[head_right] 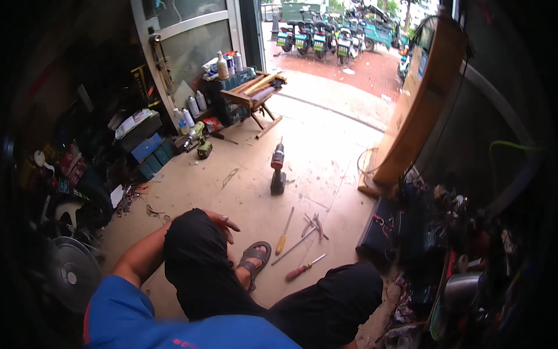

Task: The person works on a black battery pack and charger unit, using a screwdriver to tighten wires and connect components while seated on a workshop floor.

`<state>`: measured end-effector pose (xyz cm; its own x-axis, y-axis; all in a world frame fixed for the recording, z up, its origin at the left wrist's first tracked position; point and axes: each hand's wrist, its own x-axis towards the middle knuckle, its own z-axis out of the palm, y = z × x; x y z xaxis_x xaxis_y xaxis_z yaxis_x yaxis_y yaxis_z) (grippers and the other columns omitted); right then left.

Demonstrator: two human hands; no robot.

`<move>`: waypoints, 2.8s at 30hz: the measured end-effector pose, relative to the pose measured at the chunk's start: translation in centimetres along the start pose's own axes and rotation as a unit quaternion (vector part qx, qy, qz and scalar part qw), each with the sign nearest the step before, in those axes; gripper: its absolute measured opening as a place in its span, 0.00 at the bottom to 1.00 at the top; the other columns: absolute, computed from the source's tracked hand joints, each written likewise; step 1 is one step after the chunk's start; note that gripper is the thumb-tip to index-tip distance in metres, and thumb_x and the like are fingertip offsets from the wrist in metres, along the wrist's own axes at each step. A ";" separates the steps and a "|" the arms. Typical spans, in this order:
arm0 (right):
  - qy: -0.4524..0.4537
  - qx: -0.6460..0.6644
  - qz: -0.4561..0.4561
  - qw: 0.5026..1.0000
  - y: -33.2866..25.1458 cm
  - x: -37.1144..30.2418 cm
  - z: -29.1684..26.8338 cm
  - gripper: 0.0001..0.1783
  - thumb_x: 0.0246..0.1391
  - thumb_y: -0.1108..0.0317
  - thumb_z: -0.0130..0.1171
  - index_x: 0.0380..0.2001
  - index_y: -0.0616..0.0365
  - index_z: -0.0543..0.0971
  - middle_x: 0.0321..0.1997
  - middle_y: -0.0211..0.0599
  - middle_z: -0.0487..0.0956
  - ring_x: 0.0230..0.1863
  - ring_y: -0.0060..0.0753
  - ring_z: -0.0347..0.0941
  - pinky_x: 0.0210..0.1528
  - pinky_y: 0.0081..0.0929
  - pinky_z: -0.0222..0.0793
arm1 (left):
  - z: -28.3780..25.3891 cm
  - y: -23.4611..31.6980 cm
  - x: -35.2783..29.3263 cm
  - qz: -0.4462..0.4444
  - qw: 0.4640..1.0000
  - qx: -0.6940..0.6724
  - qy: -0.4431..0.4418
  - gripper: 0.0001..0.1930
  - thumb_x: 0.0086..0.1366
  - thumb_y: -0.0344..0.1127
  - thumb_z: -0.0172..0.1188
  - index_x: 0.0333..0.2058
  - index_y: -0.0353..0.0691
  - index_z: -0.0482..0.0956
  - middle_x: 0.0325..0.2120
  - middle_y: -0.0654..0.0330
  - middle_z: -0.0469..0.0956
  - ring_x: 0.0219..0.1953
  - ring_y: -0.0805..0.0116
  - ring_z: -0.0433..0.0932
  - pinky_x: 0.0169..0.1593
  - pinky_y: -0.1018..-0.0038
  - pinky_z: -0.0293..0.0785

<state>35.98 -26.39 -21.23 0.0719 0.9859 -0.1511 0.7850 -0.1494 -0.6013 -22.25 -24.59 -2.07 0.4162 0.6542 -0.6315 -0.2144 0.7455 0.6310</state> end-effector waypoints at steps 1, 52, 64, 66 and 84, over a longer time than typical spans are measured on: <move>-0.006 -0.001 -0.004 1.000 -1.1 0.5 0.6 0.14 0.67 0.63 0.58 0.48 0.63 0.78 0.43 0.44 0.82 0.43 0.39 0.79 0.51 0.36 0.75 | -0.6 0.1 -0.2 0.002 0.997 -0.054 -0.050 0.27 0.76 0.48 0.49 0.61 0.31 0.73 0.45 0.46 0.84 0.47 0.54 0.84 0.55 0.62 0.77; -0.116 -0.078 -0.131 0.981 -11.5 32.4 22.4 0.19 0.61 0.60 0.56 0.47 0.65 0.75 0.43 0.59 0.82 0.45 0.64 0.79 0.50 0.53 0.75 | 4.3 9.8 -1.0 -0.043 0.698 0.701 0.139 0.21 0.66 0.46 0.62 0.51 0.38 0.80 0.36 0.45 0.83 0.40 0.42 0.81 0.44 0.53 0.77; -0.146 -0.097 -0.103 0.979 -14.7 32.8 26.7 0.23 0.53 0.49 0.64 0.31 0.63 0.81 0.35 0.61 0.82 0.41 0.66 0.80 0.46 0.53 0.75 | 8.5 9.1 -7.1 -0.112 0.781 0.597 0.147 0.24 0.69 0.51 0.58 0.57 0.42 0.77 0.40 0.44 0.83 0.44 0.41 0.81 0.47 0.54 0.78; -0.080 -0.076 -0.094 0.989 -13.4 33.1 22.0 0.22 0.51 0.51 0.64 0.34 0.62 0.78 0.34 0.60 0.82 0.40 0.66 0.79 0.45 0.54 0.74 | 4.8 7.9 -5.7 -0.073 0.760 0.629 0.146 0.24 0.69 0.52 0.58 0.57 0.43 0.77 0.41 0.45 0.83 0.45 0.42 0.82 0.48 0.54 0.78; -0.124 0.200 0.065 0.970 -15.1 20.1 21.6 0.23 0.56 0.49 0.67 0.38 0.60 0.82 0.34 0.50 0.85 0.42 0.53 0.84 0.44 0.48 0.77 | 3.7 5.4 -8.0 -0.040 0.778 0.617 0.115 0.28 0.74 0.55 0.52 0.62 0.42 0.72 0.46 0.41 0.82 0.48 0.40 0.81 0.52 0.55 0.76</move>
<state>12.28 -6.00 -32.17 -0.0354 0.9161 -0.3994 0.4737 -0.3366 -0.8139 -23.45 -26.25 8.06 0.1858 0.7233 -0.6650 0.8739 0.1878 0.4484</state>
